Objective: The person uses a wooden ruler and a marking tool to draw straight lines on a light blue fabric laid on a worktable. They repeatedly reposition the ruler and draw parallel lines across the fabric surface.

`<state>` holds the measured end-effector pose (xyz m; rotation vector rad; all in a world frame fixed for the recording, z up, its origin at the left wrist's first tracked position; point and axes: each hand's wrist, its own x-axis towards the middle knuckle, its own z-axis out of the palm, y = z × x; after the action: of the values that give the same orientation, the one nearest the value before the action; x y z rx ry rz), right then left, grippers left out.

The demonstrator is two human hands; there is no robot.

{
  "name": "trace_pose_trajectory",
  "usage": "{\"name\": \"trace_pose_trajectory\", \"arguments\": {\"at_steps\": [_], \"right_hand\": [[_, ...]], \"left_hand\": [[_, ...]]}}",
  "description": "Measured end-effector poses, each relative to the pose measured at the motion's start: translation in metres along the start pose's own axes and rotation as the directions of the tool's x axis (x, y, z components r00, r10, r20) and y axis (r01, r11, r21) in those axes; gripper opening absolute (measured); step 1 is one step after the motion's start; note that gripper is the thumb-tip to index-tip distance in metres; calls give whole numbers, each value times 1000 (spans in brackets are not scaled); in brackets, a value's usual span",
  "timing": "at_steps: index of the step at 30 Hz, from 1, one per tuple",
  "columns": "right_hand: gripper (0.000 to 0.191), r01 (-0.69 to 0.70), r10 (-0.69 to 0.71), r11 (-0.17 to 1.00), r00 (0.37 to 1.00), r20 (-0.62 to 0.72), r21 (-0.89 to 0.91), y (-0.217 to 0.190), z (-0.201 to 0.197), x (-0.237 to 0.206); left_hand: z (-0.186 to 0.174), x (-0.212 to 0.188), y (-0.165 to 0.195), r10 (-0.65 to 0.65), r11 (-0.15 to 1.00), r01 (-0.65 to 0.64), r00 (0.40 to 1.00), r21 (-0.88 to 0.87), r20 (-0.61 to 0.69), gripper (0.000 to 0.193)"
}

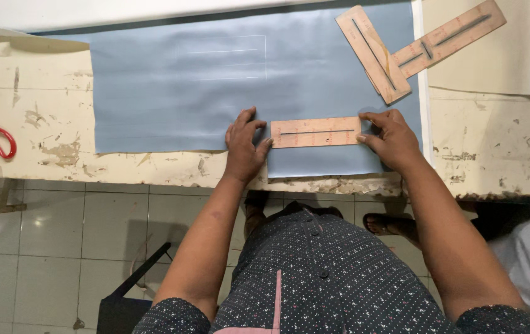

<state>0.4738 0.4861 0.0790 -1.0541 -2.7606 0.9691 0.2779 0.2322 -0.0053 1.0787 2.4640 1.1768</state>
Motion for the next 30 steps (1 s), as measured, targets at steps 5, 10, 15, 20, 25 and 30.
{"name": "trace_pose_trajectory", "arguments": {"at_steps": [5,10,15,20,25,30], "right_hand": [[53,7,-7,1000,1000,-2,12,-1,0,-1],[53,-52,52,998,998,18,-21,-5,0,-1],[52,-89,90,995,995,34,-35,-8,-1,-1],[49,-52,53,998,998,20,-24,-6,-1,-1],[45,-29,29,1000,1000,6,-3,-5,-1,-3],[45,-20,20,999,1000,-14,-30,-6,0,-4]], "left_hand": [[2,0,-3,-3,1000,3,1000,-16,-21,43],[3,0,-4,12,1000,-12,1000,-2,-22,39],[5,-1,-5,5,1000,-5,1000,9,-9,35],[4,-1,-7,27,1000,-27,999,15,-18,35],[3,-1,-5,23,1000,-23,1000,0,-16,33],[4,-1,-2,10,999,-9,1000,33,-18,28]]}}
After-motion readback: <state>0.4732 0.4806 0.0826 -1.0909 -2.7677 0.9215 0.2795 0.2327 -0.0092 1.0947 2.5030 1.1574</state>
